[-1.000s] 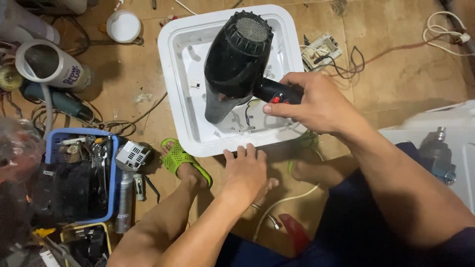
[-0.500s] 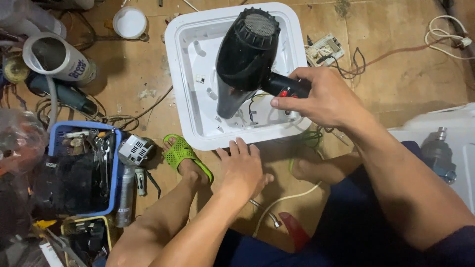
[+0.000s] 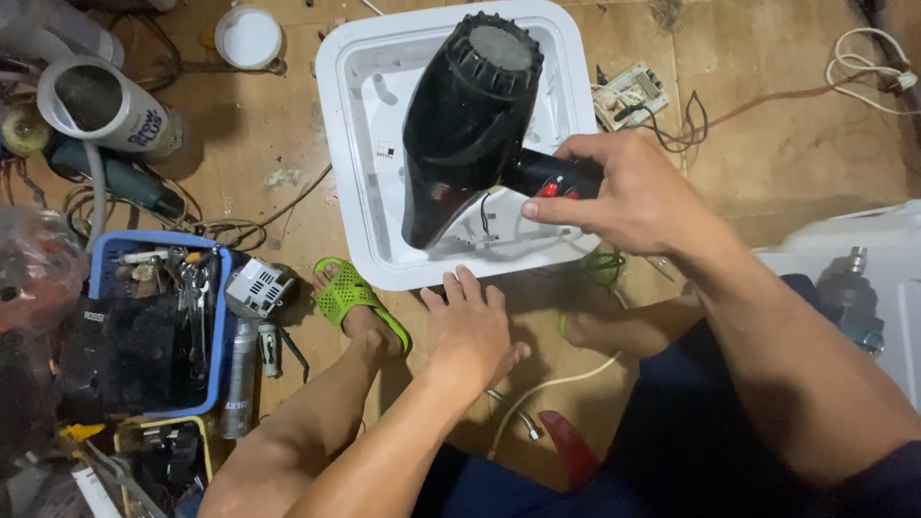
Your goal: Using a hair dryer to heat or dry a plastic appliance component on a workshop floor.
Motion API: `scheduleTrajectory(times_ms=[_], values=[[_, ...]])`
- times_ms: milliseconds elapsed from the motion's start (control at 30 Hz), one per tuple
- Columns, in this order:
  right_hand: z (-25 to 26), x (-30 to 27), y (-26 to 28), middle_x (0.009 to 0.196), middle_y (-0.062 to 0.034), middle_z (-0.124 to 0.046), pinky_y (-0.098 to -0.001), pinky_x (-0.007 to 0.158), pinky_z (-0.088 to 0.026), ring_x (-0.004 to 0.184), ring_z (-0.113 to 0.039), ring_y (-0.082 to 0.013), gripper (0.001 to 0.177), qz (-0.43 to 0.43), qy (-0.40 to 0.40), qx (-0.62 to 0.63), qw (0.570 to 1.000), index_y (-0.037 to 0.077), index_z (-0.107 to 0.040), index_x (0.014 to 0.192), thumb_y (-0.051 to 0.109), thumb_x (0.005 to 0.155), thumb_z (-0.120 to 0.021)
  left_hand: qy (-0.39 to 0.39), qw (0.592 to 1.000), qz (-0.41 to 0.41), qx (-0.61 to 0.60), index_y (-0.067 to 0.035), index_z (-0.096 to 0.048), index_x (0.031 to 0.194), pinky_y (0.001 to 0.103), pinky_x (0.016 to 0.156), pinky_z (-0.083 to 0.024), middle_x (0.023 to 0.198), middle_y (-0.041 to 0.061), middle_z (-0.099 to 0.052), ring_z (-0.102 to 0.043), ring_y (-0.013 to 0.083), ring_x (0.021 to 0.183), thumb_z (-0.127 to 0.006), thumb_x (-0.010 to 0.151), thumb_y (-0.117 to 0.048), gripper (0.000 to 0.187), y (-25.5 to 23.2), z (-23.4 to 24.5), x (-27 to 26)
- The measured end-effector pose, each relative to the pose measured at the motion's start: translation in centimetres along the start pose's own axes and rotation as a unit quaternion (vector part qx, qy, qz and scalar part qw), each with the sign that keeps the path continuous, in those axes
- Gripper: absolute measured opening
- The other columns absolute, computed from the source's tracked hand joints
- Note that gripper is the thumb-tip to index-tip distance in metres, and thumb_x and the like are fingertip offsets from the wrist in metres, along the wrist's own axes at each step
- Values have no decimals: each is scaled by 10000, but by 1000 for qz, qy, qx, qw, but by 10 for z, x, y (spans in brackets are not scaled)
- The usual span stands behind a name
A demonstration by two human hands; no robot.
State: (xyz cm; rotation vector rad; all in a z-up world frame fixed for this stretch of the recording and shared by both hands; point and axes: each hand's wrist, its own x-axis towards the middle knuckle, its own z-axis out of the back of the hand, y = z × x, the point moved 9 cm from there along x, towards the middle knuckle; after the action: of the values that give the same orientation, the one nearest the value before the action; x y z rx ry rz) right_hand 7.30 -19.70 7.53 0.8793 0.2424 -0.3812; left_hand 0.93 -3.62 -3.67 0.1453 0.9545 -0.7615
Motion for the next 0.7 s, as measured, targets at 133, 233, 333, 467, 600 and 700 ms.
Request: scheduleTrajectory(times_ms=[133, 233, 333, 467, 600, 700], values=[[-4, 4, -6, 719, -212, -658, -294, 476, -567, 568, -655, -255, 409, 2, -9, -1, 1000, -28, -746, 990, 237, 730, -917, 12, 1000, -8, -3, -48, -373, 1559, 699, 1159, -222, 1617, 351, -249, -243, 502, 1515, -631, 948, -573, 846, -1, -4, -1], [-4, 9, -3, 691, -196, -655, -305, 463, -547, 555, -643, -242, 402, 10, -24, 0, 1000, -18, -750, 974, 259, 739, -921, -1, 1000, -14, 0, -44, -384, 1552, 696, 1151, -235, 1608, 354, -262, -257, 506, 1507, -635, 948, -565, 837, 1, 2, -3], [-2, 5, -1, 676, -175, -661, -303, 466, -543, 556, -646, -227, 397, 0, -34, 8, 999, -7, -753, 956, 267, 728, -927, -9, 1000, -21, -3, -38, -401, 1540, 693, 1146, -239, 1587, 352, -303, -291, 499, 1492, -643, 951, -548, 816, 3, 4, -8], [3, 10, -8, 652, -177, -647, -333, 468, -500, 547, -608, -250, 410, 6, -73, -5, 997, 2, -745, 942, 317, 755, -929, -83, 995, -47, -13, -37, -454, 1495, 650, 1105, -317, 1452, 309, -494, -464, 452, 1384, -676, 935, -504, 763, 16, -1, 17], [17, 18, -14, 660, -191, -642, -315, 484, -534, 502, -615, -222, 403, 10, -103, 31, 994, -28, -714, 948, 283, 781, -909, -165, 983, -37, -73, -3, -540, 1392, 570, 1046, -428, 1265, 247, -605, -560, 400, 1255, -801, 861, -357, 690, 48, 15, 8], [23, 23, -27, 637, -150, -635, -285, 478, -544, 486, -626, -181, 403, -11, -129, 72, 989, -19, -707, 931, 300, 794, -911, -224, 973, 2, -51, -2, -550, 1370, 519, 1030, -446, 1199, 190, -597, -552, 343, 1195, -839, 829, -349, 705, 83, 2, 22]])
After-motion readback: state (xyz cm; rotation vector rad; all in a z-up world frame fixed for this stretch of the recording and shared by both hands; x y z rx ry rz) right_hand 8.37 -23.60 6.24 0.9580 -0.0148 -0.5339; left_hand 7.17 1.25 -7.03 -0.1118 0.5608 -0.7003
